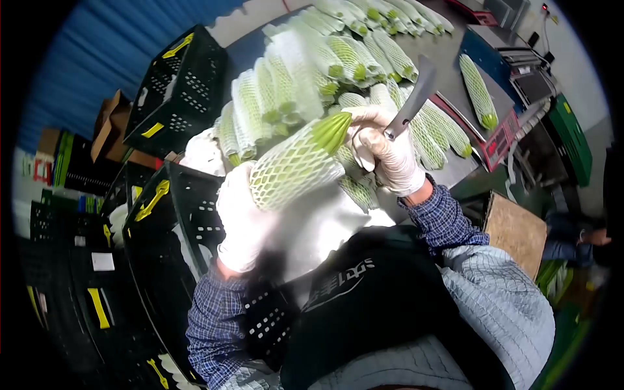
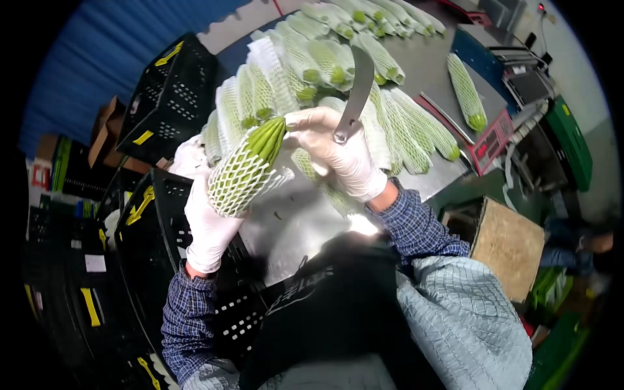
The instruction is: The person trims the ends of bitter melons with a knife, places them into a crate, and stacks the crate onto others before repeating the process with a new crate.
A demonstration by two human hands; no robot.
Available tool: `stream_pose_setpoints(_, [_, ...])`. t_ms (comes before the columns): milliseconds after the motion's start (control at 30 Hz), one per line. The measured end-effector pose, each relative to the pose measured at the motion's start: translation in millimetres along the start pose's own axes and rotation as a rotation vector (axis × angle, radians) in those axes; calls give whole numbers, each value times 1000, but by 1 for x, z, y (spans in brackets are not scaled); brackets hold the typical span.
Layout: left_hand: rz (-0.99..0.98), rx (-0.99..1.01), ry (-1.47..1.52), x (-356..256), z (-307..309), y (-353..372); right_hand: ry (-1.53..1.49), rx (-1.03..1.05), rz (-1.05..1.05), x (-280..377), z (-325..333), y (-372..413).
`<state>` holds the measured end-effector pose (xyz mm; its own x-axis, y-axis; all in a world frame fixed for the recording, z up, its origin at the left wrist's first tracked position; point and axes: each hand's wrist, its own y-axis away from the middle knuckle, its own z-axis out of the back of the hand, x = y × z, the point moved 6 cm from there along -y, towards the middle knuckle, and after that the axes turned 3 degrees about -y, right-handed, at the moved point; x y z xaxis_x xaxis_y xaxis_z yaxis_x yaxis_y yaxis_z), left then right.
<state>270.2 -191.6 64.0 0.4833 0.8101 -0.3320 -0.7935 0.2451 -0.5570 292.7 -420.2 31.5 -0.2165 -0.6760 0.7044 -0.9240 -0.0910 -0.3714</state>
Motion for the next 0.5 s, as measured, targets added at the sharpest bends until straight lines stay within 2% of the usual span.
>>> stream_pose_setpoints(100, [-68,9,-27,0,-8,-3,69,-24,60,0,8,1])
stream_pose_setpoints(233, [-167,15,-143,8,-16,-2,157,-54,-14,-7,15,3])
stream_pose_setpoints(333, [-212,-16,-206,11,-12,0,93,-120,-89,-14,15,4])
stream_pose_setpoints(367, [-233,-14,-256,12,-10,-1,87,-111,-11,-14,13,1])
stream_pose_setpoints(500, [-340,-41,-391,13,-2,-3,94,5,29,-20,18,0])
